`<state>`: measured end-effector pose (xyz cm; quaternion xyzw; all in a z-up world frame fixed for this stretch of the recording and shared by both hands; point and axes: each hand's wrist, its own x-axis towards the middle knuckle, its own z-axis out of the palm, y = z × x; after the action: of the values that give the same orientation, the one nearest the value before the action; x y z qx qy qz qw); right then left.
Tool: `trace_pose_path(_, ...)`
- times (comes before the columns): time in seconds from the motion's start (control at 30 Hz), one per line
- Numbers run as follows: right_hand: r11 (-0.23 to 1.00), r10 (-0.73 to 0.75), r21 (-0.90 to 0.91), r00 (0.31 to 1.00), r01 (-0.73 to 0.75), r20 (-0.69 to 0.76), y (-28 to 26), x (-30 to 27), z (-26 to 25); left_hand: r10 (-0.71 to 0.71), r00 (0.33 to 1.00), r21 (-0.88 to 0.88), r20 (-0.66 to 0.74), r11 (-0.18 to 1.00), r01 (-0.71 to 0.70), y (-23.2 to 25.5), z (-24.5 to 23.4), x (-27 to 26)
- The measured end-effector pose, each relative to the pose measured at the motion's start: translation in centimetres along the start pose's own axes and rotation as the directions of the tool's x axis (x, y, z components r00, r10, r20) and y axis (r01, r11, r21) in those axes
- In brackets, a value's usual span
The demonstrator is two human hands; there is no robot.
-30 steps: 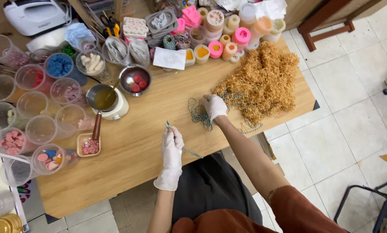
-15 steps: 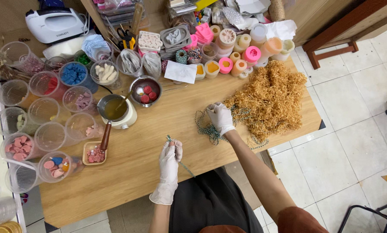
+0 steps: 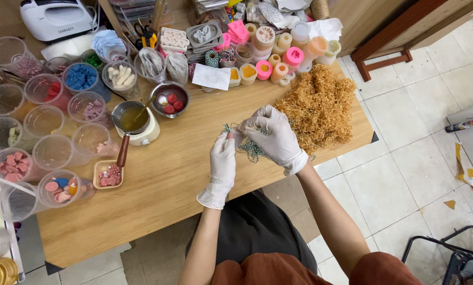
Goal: The person prepares decorative candle wicks by hand using lengths of braided cord and small metal clips, pulling the cords straight and attaching clips to the ends.
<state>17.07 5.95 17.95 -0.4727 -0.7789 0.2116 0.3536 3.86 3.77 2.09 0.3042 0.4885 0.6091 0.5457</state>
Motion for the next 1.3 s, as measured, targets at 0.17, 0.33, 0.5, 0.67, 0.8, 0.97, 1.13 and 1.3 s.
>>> trace_pose_path(0.17, 0.984, 0.112, 0.134, 0.993, -0.115, 0.035, -1.0, -0.2, -0.4, 0.038, 0.993, 0.023, 0.113, 0.999, -0.040, -0.4, 0.2, -1.3)
trace_pose_path(0.33, 0.943, 0.242, 0.214, 0.967, -0.254, 0.079, -2.0, -0.4, -0.6, -0.082, 0.988, -0.114, 0.128, 0.989, 0.097, -0.3, 0.0, -1.7)
trace_pose_path(0.5, 0.976, 0.144, 0.154, 0.986, -0.157, 0.089, -1.3, -1.1, -0.4, -0.088, 0.989, -0.094, 0.119, 0.991, 0.100, 1.1, -0.1, -2.0)
trace_pose_path(0.67, 0.667, 0.285, 0.641, 0.925, -0.379, 0.250, 1.5, -2.3, 2.1, 0.029, 0.980, -0.190, 0.196, 0.982, 0.009, 4.6, 0.1, -3.3)
trace_pose_path(0.8, 0.630, 0.250, 0.571, 0.834, -0.526, 0.492, 4.0, -5.3, 4.8, -0.053, 0.984, -0.434, 0.168, 0.892, 0.122, 6.6, -0.6, -2.1)
trace_pose_path(0.97, 0.611, 0.502, 0.467, 0.769, -0.639, 0.396, 6.3, -9.6, 5.1, 0.043, 0.993, -0.699, 0.107, 0.714, 0.045, 8.4, -6.3, -0.3)
trace_pose_path(1.13, 0.644, 0.637, 0.309, 0.714, -0.700, 0.289, 9.8, -16.0, 1.9, 0.164, 0.977, -0.783, 0.134, 0.622, 0.002, 10.1, -12.8, 0.7)
trace_pose_path(1.3, 0.509, 0.802, 0.217, 0.550, -0.833, 0.234, 13.7, -22.9, -0.2, 0.148, 0.986, -0.795, 0.075, 0.606, -0.030, 10.9, -15.9, 0.5)
